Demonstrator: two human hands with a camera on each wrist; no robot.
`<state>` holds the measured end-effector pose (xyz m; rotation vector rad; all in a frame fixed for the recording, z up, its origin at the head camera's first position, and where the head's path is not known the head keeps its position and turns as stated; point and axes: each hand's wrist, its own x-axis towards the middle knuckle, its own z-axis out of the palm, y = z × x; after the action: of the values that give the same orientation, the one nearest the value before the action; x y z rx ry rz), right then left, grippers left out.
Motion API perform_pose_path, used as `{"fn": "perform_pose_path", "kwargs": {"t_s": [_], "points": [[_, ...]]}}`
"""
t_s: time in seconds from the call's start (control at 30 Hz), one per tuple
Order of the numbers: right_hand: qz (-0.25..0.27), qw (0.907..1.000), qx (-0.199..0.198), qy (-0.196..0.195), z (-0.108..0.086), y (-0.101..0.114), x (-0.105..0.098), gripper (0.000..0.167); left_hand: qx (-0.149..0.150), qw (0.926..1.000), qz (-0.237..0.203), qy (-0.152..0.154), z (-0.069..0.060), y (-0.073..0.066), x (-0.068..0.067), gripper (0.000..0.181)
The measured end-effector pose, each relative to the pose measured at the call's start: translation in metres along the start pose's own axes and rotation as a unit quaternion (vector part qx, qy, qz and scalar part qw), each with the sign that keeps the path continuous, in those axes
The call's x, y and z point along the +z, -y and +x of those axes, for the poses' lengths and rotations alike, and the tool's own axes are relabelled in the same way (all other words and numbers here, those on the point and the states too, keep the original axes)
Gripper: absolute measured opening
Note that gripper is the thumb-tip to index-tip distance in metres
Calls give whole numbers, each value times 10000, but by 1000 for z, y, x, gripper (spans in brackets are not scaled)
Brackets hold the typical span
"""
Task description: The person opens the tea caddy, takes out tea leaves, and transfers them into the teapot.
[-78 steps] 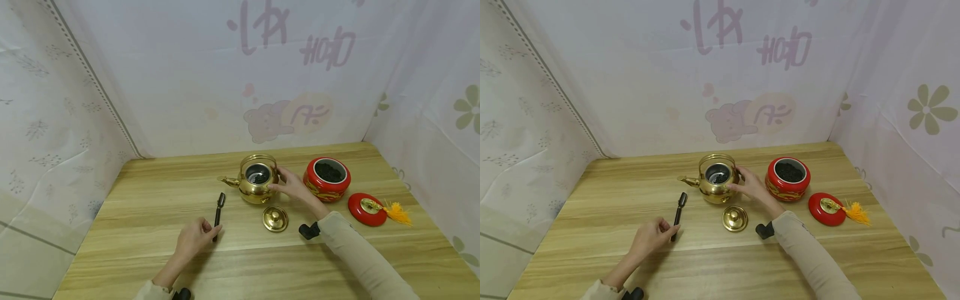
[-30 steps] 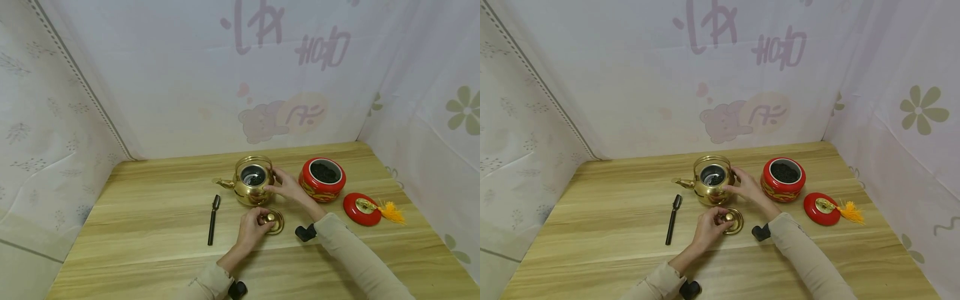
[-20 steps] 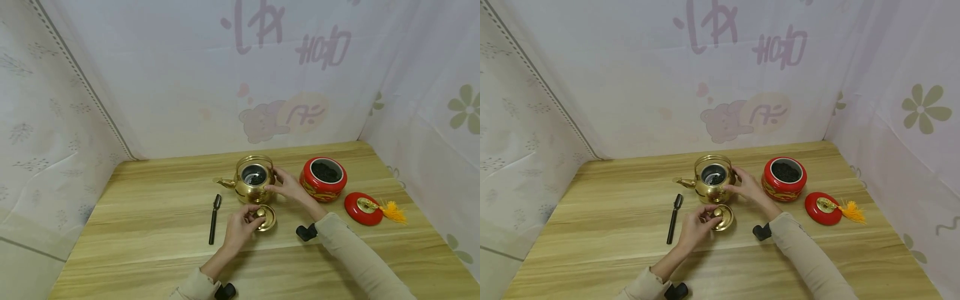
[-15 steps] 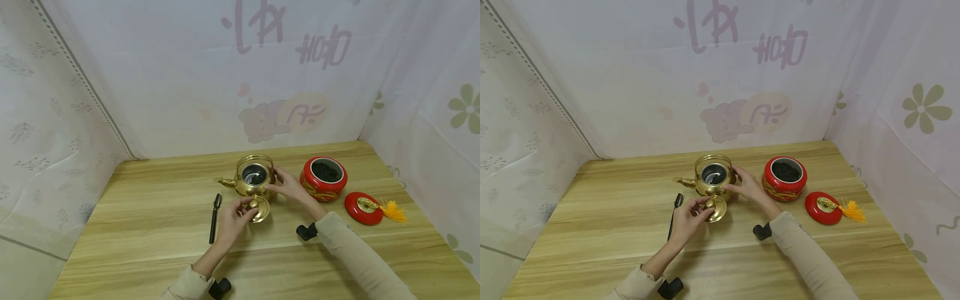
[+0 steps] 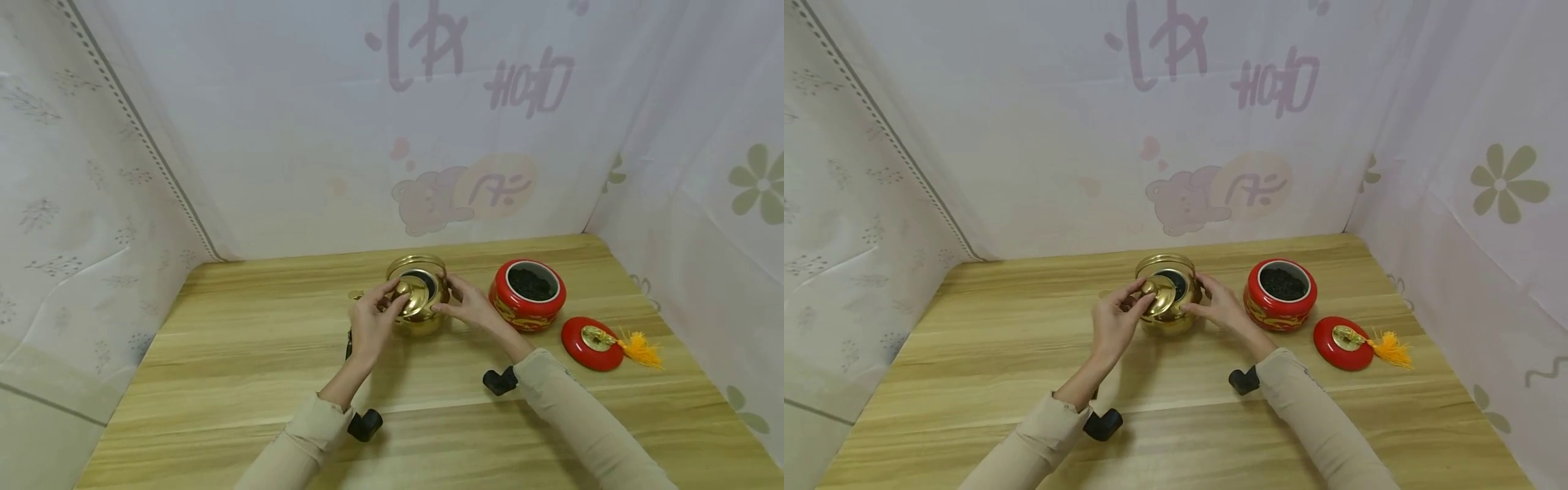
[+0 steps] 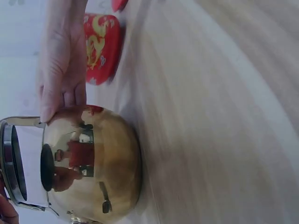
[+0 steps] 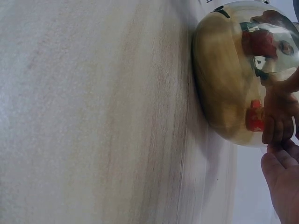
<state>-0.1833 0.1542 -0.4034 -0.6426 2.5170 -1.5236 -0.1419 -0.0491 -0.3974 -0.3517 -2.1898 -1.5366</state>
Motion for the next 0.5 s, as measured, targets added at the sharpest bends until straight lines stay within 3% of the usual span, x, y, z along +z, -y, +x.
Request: {"fn": "perform_pose_path", "kwargs": {"t_s": [0.37,0.5], "points": [[-60,10000,28,-36,1,-1,1,69,379,9963,683,-357,14,11,20,29],[-112,9999,-42,-96,5,-17,3,70,456,9936,925,-463,17,12,25,28]]}}
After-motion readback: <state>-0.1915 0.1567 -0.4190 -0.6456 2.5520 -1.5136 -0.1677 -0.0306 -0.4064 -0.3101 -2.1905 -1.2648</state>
